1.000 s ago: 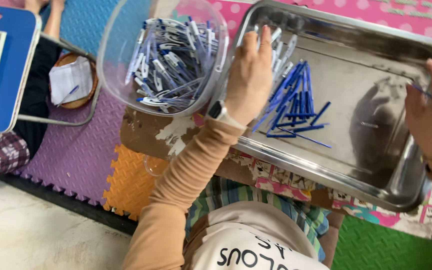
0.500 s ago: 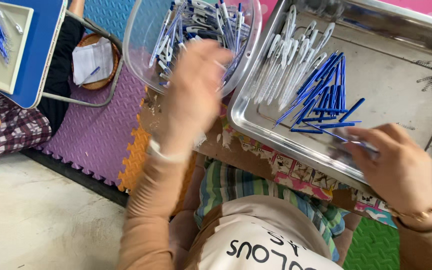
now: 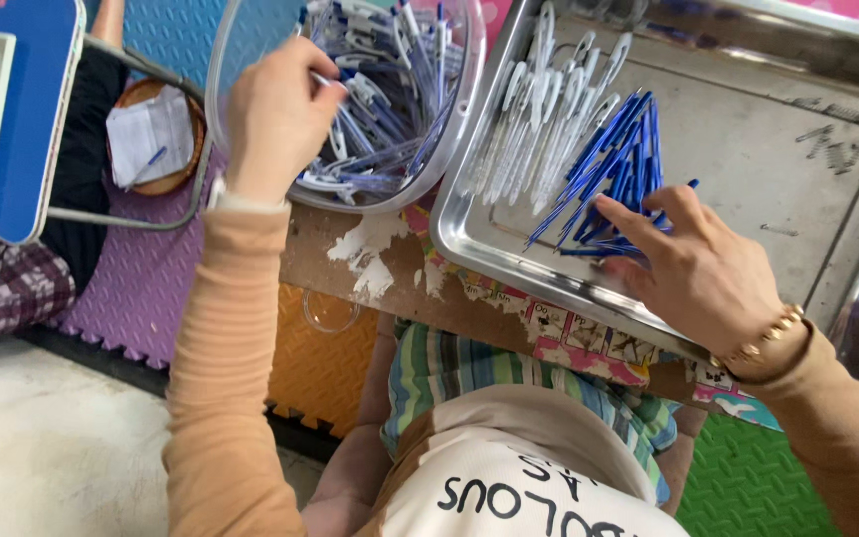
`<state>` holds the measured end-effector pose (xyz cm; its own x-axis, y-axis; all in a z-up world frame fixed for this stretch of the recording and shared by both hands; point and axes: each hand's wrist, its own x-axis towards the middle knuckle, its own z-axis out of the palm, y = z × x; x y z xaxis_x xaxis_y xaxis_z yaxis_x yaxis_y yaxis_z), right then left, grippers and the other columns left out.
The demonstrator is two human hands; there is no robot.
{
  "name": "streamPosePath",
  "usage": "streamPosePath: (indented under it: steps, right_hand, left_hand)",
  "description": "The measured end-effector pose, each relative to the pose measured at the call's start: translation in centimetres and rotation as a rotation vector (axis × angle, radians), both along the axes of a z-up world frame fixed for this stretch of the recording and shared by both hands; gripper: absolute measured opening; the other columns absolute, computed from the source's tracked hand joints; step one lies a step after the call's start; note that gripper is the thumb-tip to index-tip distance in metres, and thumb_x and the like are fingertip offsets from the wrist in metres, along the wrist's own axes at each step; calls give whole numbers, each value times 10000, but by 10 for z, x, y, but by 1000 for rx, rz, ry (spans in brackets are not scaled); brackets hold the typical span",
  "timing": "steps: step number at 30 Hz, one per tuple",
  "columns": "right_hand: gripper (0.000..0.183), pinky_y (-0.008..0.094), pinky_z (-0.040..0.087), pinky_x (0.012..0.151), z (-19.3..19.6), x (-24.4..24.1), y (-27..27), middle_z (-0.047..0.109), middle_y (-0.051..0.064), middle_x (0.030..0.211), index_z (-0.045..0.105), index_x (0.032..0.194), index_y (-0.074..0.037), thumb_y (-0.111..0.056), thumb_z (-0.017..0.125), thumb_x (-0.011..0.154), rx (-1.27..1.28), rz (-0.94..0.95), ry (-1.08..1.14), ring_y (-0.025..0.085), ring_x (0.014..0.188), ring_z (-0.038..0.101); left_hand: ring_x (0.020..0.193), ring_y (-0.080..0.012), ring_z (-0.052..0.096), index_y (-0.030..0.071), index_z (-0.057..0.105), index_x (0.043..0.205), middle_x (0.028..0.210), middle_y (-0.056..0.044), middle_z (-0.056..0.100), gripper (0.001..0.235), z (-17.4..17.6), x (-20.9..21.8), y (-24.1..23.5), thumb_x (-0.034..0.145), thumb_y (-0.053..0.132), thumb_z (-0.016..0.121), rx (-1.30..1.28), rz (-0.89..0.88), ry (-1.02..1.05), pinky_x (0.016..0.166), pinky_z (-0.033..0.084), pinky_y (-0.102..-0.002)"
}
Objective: The person assembles blue pens by hand, taking clear plastic barrels and blue ink cartridges from a metal tray. They insert the cartridges into the barrels and place the completed pens into a clear plastic container.
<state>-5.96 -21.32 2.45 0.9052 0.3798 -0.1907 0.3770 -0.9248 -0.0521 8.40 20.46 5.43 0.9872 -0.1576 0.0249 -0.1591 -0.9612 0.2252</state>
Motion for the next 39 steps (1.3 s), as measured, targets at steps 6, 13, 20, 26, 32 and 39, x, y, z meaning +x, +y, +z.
streamPosePath:
  steps: [6, 13, 20, 26, 32, 39]
  right_hand:
    - [460, 421, 574, 460, 9, -16, -14, 525, 164, 1227, 588, 1459, -142, -325, 621, 1039, 481, -61, -20, 261, 613, 602]
    - [116, 224, 434, 625, 35, -38, 15, 615, 82, 1030, 632, 1236, 39, 0, 579, 1140, 1296, -310, -91, 117, 720, 510]
    - [102, 250, 415, 734, 35, -40, 19, 594, 46, 950, 736, 1183, -39, -35, 683, 1096, 1154, -436, -118, 132, 823, 521]
    - [141, 246, 467, 719, 14, -35, 16, 610, 30, 948, 769, 1192, -84, -70, 742, 1054, 1135, -435, -77, 130, 828, 557]
    - [96, 208, 459, 759, 4, -33, 10, 611, 2, 959, 750, 1126, -84, -113, 745, 1035, 1291, -427, 87, 86, 815, 539]
    - [92, 209, 458, 753, 11, -30, 6, 653, 6, 987, 768, 1124, -88, -92, 751, 1034, 1183, -319, 46, 92, 833, 572]
  left_hand:
    - [980, -354, 840, -5, 426, 1284, 1170, -217, 583, 226, 62, -62, -66, 1107, -146, 423, -652, -199, -533, 864, 726, -381]
    - [1134, -256, 800, 133, 532, 1557, 1286, -128, 789, 403, 23, -101, -167, 1188, 27, 656, -1791, -411, 246, 1001, 717, -328]
    - [1222, -136, 706, 149, 664, 1440, 1310, -94, 753, 378, -29, -114, -212, 1071, 191, 733, -1880, -123, 642, 826, 606, -237]
    - [996, -79, 684, 156, 703, 1376, 1177, 20, 687, 345, -38, -118, -219, 1038, 189, 762, -1849, -81, 651, 766, 609, -219]
    - [930, -51, 611, 133, 714, 1363, 1067, 43, 658, 327, -42, -122, -220, 1040, 143, 759, -1861, -111, 657, 795, 544, -186]
    - [871, -47, 573, 124, 701, 1392, 996, 45, 637, 380, -37, -124, -213, 1030, 221, 764, -1790, -119, 718, 748, 512, -164]
